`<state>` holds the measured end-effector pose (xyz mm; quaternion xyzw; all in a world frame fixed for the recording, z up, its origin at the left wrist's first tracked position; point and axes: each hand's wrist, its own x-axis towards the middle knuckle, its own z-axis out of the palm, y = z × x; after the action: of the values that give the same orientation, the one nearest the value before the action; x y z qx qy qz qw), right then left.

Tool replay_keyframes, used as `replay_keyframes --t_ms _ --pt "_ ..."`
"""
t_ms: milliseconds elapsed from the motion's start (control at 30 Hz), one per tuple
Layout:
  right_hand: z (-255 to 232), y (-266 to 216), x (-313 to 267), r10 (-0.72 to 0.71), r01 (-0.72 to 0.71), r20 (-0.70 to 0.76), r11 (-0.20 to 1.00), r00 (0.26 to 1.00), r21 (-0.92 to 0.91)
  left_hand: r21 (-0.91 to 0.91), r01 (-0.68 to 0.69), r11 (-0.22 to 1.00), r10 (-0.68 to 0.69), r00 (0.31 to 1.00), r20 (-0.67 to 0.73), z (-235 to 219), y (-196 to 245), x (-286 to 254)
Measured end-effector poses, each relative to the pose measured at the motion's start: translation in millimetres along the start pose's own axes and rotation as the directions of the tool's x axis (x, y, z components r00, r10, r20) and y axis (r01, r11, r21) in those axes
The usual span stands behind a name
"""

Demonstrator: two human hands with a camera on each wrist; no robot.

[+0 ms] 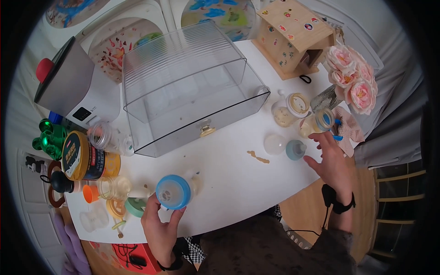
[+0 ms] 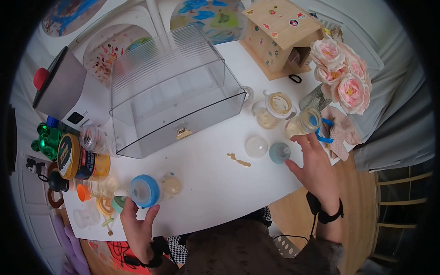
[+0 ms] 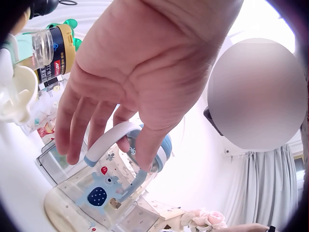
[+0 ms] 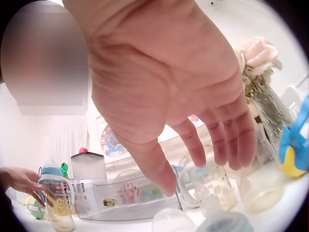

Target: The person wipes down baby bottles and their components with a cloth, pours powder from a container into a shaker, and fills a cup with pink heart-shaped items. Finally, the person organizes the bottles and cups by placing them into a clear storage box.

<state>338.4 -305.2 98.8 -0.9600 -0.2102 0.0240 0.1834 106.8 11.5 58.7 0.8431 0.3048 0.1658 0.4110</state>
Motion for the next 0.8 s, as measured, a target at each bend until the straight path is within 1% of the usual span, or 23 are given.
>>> replay_keyframes --t_ms 33,100,167,233,333,400,433,500,533,600,633,700,733,767,800 --pt "9 4 1 -0.025 0.025 -0.003 0.999 1.000 -0.022 0.001 0.000 1.000 0.000 1.000 0.001 0 1 1" --pt "27 15 4 -0.019 0.018 0.020 1.000 1.000 0.013 -0.012 0.053 0.999 -0.053 0.998 0.032 0 3 1" --pt "41 20 8 -0.005 -0.003 0.081 0.996 0.997 0.092 0.003 0.064 0.998 -0.064 0.997 0.032 2 5 3" --pt "49 21 9 0.010 -0.018 0.089 0.995 0.996 0.098 0.018 0.074 0.997 -0.074 0.997 0.035 3 5 3" --pt "56 26 10 0.022 -0.028 0.094 0.997 0.995 0.068 0.023 0.051 0.998 -0.052 0.997 0.049 5 3 5" --pt "56 26 10 0.043 -0.050 0.092 0.995 0.995 0.082 0.062 -0.006 0.998 0.004 0.999 0.034 7 3 6" --pt "55 22 9 0.040 -0.048 0.090 0.995 0.995 0.082 0.062 -0.007 0.998 0.006 0.999 0.032 7 4 6" --pt "48 6 7 -0.016 0.016 0.011 1.000 1.000 0.009 0.021 0.007 1.000 -0.008 0.999 0.042 8 5 7" --pt "47 -1 8 -0.017 0.017 0.011 1.000 1.000 0.009 0.021 0.007 1.000 -0.008 0.999 0.040 8 4 7" --pt "47 -16 12 -0.142 0.143 -0.048 0.989 0.989 0.021 -0.030 0.059 0.998 -0.058 0.998 0.031 10 3 8" --pt "50 -19 14 -0.143 0.144 -0.049 0.989 0.988 0.022 -0.030 0.059 0.998 -0.058 0.998 0.029 11 3 8" --pt "60 -24 18 -0.252 0.248 -0.019 0.961 0.968 -0.126 -0.117 0.042 0.992 -0.041 0.999 0.014 10 4 6" --pt "64 -25 19 -0.261 0.261 0.025 0.948 0.965 -0.181 -0.115 0.047 0.992 -0.046 0.999 0.005 9 4 4" --pt "69 -24 21 -0.273 0.274 0.029 0.946 0.962 -0.177 -0.127 0.067 0.990 -0.064 0.998 0.029 7 5 3" --pt "75 -19 24 -0.279 0.287 0.072 0.941 0.958 -0.180 -0.137 0.090 0.987 -0.084 0.995 0.051 5 5 1"
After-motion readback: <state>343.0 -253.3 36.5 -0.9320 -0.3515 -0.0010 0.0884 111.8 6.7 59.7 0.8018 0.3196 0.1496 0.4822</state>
